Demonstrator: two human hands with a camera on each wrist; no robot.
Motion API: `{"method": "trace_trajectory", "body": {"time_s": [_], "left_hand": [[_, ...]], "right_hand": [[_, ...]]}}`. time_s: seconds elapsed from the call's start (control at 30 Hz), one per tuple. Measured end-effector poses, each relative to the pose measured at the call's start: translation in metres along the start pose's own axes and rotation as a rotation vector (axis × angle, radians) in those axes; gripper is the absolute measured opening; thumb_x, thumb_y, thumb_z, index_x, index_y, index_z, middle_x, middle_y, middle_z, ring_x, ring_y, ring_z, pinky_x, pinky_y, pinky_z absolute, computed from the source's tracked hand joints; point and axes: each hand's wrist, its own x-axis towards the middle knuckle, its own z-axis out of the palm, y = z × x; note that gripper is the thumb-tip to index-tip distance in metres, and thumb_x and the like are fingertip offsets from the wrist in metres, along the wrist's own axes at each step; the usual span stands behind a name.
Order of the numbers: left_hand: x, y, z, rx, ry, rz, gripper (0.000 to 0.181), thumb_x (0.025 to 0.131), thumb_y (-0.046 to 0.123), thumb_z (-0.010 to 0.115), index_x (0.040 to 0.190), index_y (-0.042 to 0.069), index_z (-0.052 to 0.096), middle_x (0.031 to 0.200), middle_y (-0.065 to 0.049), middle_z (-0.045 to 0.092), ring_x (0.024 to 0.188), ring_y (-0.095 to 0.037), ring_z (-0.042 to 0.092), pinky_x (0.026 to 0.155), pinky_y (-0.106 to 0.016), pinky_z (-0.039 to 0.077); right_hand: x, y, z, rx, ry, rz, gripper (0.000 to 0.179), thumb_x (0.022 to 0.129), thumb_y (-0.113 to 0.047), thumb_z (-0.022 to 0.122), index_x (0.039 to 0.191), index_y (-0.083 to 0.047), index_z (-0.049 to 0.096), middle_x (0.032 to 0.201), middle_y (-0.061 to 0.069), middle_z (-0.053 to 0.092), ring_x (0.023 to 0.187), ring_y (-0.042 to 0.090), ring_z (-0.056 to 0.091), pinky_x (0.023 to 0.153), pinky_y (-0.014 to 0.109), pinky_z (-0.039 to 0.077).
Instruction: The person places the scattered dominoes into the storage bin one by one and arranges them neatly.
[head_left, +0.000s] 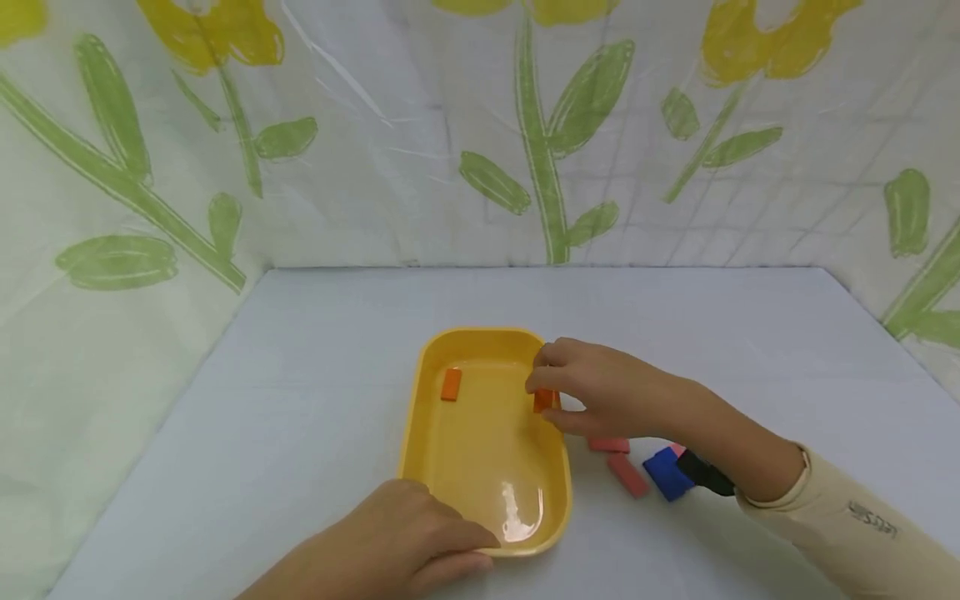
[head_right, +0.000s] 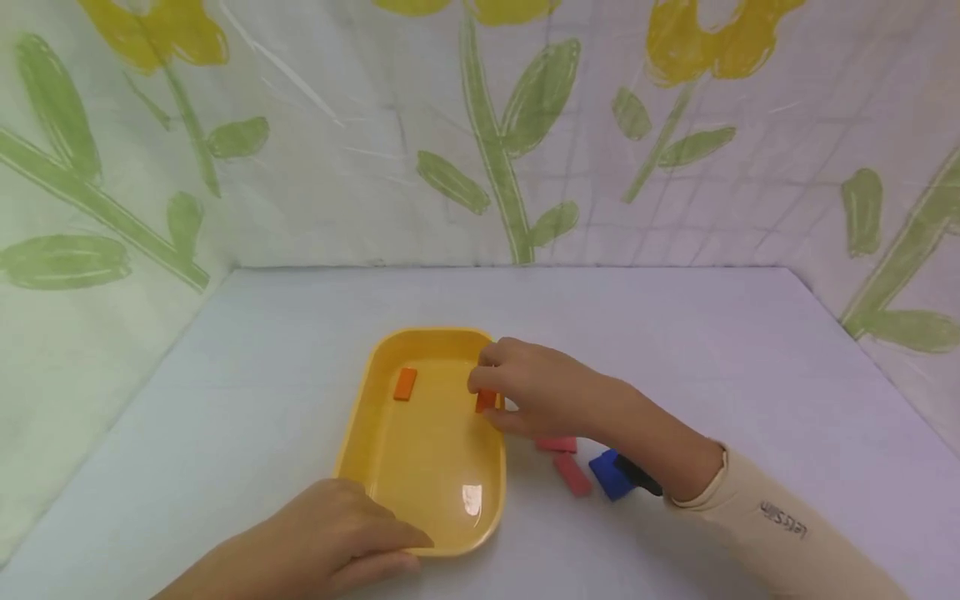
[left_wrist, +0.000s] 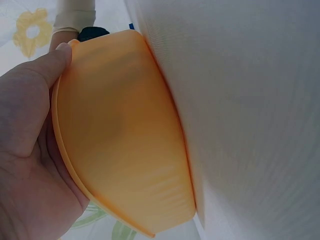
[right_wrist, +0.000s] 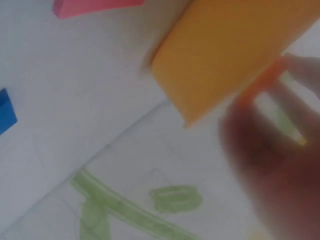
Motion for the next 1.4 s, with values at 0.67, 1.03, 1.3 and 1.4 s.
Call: {"method": "trace_trajectory", "body": {"time_s": [0.67,1.03,1.3,1.4], "left_hand": [[-0.002,0.000,0.000,0.005,0.013,-0.003,0.025,0.106,0.039,0.049,0.100,0.028,0.071,0.079,0.025,0.059,0.064,0.011,0.042,0.062,-0.007,0.031],[-0.002,-0.001,0.001,0.058,0.016,0.026,0.024,0.106,0.039,0.050,0.102,0.029,0.072,0.083,0.025,0.063,0.065,0.010,0.046,0.061,-0.009,0.031],[-0.001,0.001,0.001,0.050,0.019,0.023,0.024,0.106,0.039,0.050,0.099,0.029,0.071,0.077,0.026,0.057,0.062,0.011,0.040,0.060,-0.008,0.028],[-0.001,0.001,0.002,0.042,0.038,0.023,0.024,0.106,0.039,0.050,0.098,0.029,0.070,0.074,0.025,0.054,0.061,0.011,0.037,0.059,-0.008,0.027]], "right_hand": [[0.051,-0.010,0.042,-0.044,-0.208,-0.051,0.005,0.092,-0.012,0.067,0.087,-0.013,0.065,0.075,-0.005,0.046,0.071,0.014,0.046,0.066,0.024,0.040],[0.062,-0.010,0.056,-0.110,-0.185,-0.038,0.005,0.090,-0.012,0.067,0.086,-0.013,0.064,0.077,-0.002,0.047,0.069,0.016,0.047,0.066,0.026,0.041],[0.053,-0.019,0.056,-0.104,-0.106,-0.031,0.005,0.091,-0.013,0.068,0.087,-0.014,0.066,0.087,-0.001,0.050,0.073,0.015,0.047,0.068,0.023,0.042],[0.047,-0.027,0.053,-0.111,-0.123,-0.054,0.010,0.091,-0.011,0.067,0.083,-0.015,0.063,0.077,-0.005,0.044,0.068,0.012,0.043,0.063,0.021,0.038]]}}
